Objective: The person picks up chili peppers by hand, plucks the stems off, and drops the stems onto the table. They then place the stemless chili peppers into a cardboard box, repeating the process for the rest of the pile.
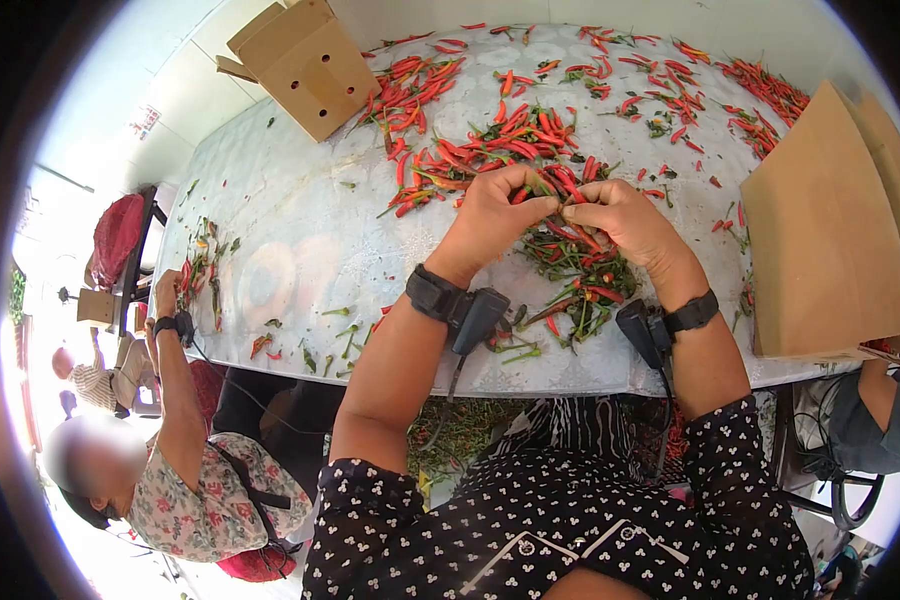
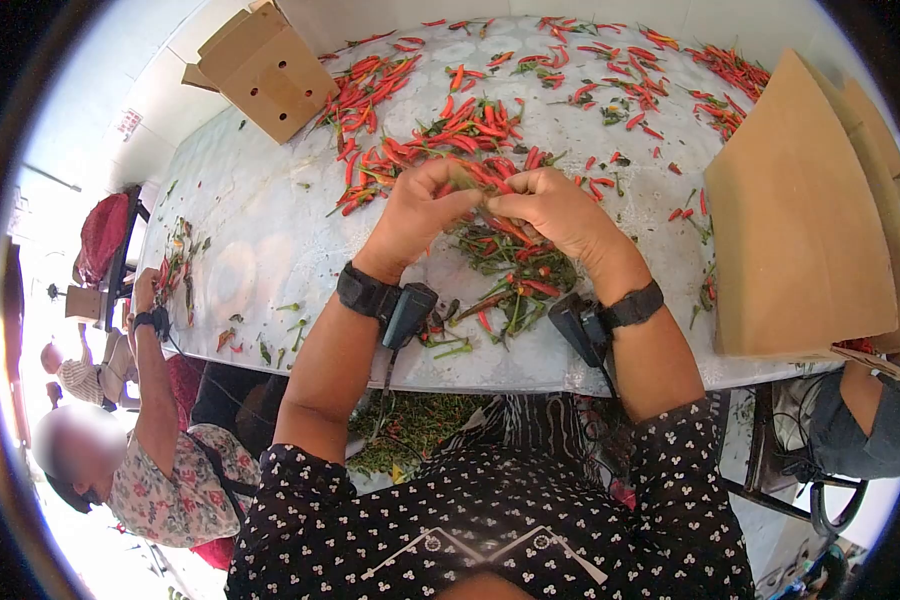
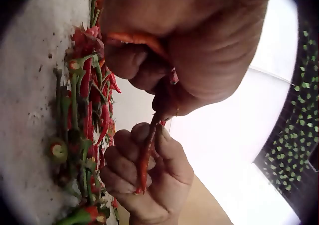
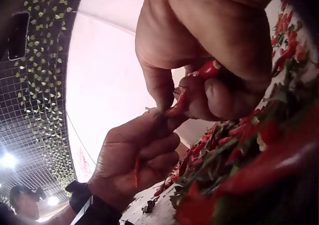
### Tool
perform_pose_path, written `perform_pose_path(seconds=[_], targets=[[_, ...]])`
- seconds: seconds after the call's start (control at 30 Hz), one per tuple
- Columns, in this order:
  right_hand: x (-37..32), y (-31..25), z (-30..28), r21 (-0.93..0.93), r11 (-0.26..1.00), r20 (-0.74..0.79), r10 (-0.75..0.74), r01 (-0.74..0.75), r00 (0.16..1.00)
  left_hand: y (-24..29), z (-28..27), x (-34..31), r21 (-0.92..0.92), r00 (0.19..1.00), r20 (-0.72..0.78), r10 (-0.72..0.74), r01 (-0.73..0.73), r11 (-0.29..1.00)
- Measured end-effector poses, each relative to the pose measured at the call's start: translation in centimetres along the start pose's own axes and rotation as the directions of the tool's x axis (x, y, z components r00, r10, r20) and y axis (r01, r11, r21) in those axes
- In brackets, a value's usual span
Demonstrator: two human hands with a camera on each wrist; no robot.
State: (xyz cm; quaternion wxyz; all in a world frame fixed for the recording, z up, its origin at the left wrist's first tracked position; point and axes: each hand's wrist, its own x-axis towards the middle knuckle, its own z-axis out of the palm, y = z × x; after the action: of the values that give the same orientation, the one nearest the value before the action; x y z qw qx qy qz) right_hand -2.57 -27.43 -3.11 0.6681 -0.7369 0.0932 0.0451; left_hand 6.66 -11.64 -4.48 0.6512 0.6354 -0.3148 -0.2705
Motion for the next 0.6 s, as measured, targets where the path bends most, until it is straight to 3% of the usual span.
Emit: perform_pose_path(seconds=[0.07,0.13,0.2,0.3,0.33,0.37,0.4,0.43,0.47,0.5,0.57,0.6], targets=[[0.2,0.4,0.1,-0.015,1.000,-0.026,-0.005,0.005,1.000,-0.6,-0.2,0.3,0.220,0.984,-0.015,0.180,-0.173,0.960],[0.5,0.9,0.0,-0.031,0.999,-0.050,-0.011,0.010,0.999,-0.8,-0.2,0.2,0.267,0.975,-0.033,0.218,-0.202,0.942],[0.8,1.2,-0.4,0.136,0.987,0.044,0.083,-0.088,0.996,-0.9,0.0,0.3,0.313,0.965,-0.048,0.258,-0.230,0.921],[0.5,0.8,0.1,0.148,0.986,0.021,0.073,-0.075,0.997,-1.1,0.0,0.3,0.412,0.923,-0.077,0.376,-0.314,0.855],[0.5,0.9,-0.2,0.147,0.986,0.022,0.073,-0.076,0.997,-1.0,-0.3,0.4,0.337,0.953,-0.168,0.253,-0.185,0.923],[0.6,1.2,-0.7,0.283,0.957,0.069,0.041,-0.059,0.997,-1.0,-0.6,0.5,0.248,0.961,-0.248,0.119,-0.056,0.967],[0.8,1.5,-1.1,0.414,0.909,0.110,0.003,-0.048,0.994,-1.2,-1.2,0.7,0.248,0.961,-0.249,0.119,-0.055,0.967],[1.0,1.7,-1.3,0.413,0.909,0.112,0.003,-0.049,0.994,-1.6,-2.0,1.0,-0.093,0.974,-0.223,-0.043,0.023,0.995],[1.3,2.0,-1.5,0.524,0.851,0.067,0.003,-0.038,0.998,-1.5,-2.3,1.1,-0.418,0.972,-0.142,-0.186,0.111,0.901],[1.5,2.2,-1.8,0.626,0.779,0.023,0.010,-0.022,1.000,-1.5,-2.2,1.1,-0.419,0.972,-0.142,-0.186,0.112,0.901],[1.5,2.0,-2.2,0.623,0.782,0.027,-0.017,-0.004,1.000,-1.4,-1.7,1.2,-0.627,0.953,-0.121,-0.277,0.142,0.766],[1.2,1.5,-2.1,0.541,0.841,-0.073,0.027,0.017,0.997,-1.2,-1.5,1.2,-0.627,0.954,-0.120,-0.276,0.143,0.766]])
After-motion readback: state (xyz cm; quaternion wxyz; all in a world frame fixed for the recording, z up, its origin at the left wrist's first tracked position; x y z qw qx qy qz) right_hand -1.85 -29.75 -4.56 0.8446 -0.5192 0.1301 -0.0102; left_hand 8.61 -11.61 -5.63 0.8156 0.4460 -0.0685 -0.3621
